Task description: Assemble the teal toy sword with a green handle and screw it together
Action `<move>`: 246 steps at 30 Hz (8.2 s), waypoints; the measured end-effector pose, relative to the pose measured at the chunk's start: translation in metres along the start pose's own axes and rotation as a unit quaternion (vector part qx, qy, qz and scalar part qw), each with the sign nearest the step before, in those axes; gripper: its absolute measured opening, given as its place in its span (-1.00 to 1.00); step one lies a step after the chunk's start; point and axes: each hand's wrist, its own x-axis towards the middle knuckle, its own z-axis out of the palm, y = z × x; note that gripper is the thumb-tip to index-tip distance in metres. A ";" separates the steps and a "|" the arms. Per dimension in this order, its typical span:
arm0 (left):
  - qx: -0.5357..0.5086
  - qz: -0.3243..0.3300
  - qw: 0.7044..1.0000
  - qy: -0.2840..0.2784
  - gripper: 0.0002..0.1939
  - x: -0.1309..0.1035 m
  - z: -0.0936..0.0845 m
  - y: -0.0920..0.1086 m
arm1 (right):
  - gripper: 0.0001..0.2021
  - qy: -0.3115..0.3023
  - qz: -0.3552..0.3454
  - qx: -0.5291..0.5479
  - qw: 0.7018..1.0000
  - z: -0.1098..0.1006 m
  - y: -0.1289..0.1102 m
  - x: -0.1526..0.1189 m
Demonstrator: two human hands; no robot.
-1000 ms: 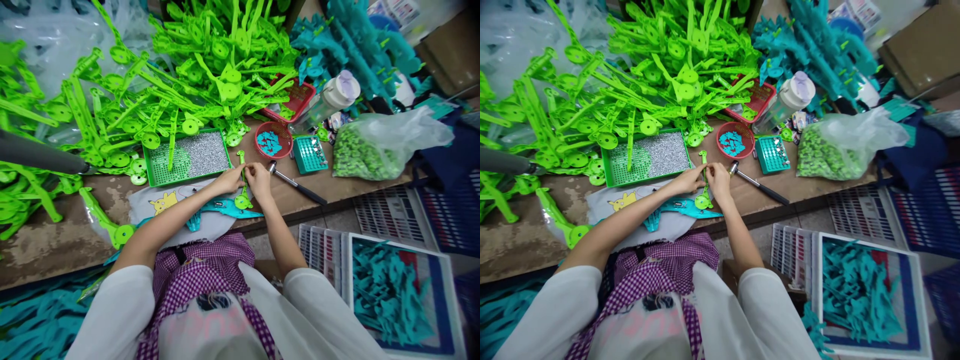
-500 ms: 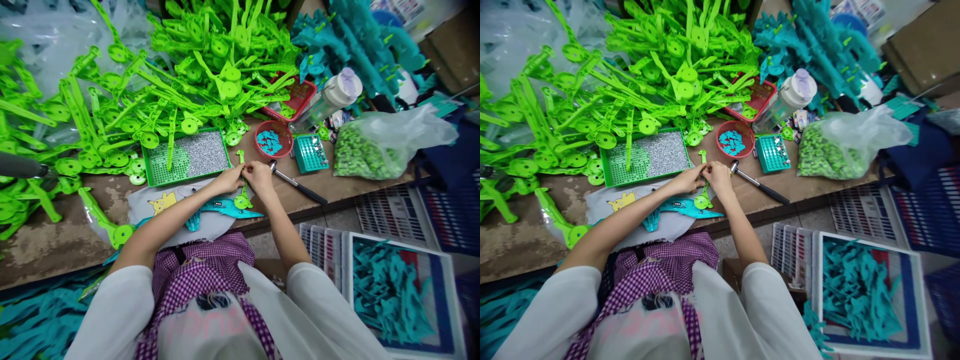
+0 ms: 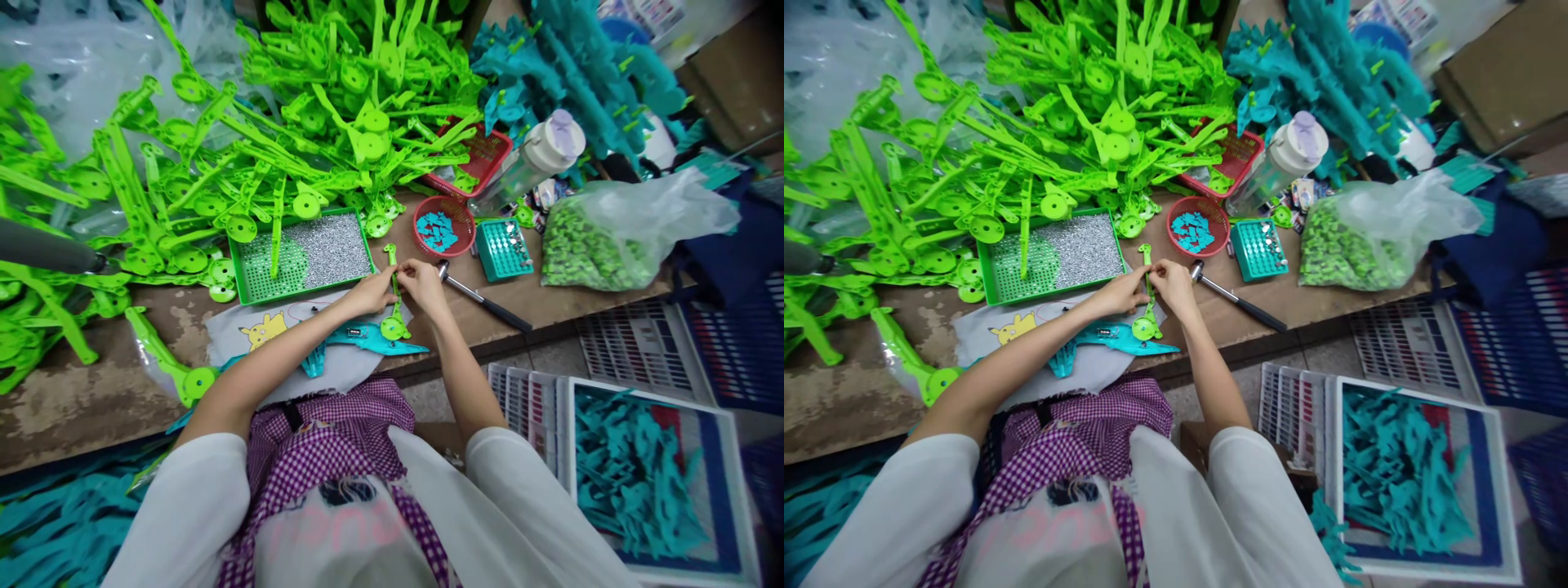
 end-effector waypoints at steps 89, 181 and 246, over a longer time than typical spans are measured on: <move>0.131 0.078 0.978 0.144 -0.51 -0.130 0.109 0.010 | -0.95 -0.097 -0.139 -0.114 0.979 -0.019 0.010 -0.028; 0.149 0.038 0.986 0.062 -0.55 -0.134 0.026 -0.001 | -0.65 -0.168 -0.185 -0.199 0.947 -0.030 0.000 -0.054; 0.370 0.242 0.856 0.267 -0.36 -0.172 0.022 -0.040 | -0.76 0.153 -0.175 0.030 0.972 0.008 0.019 -0.132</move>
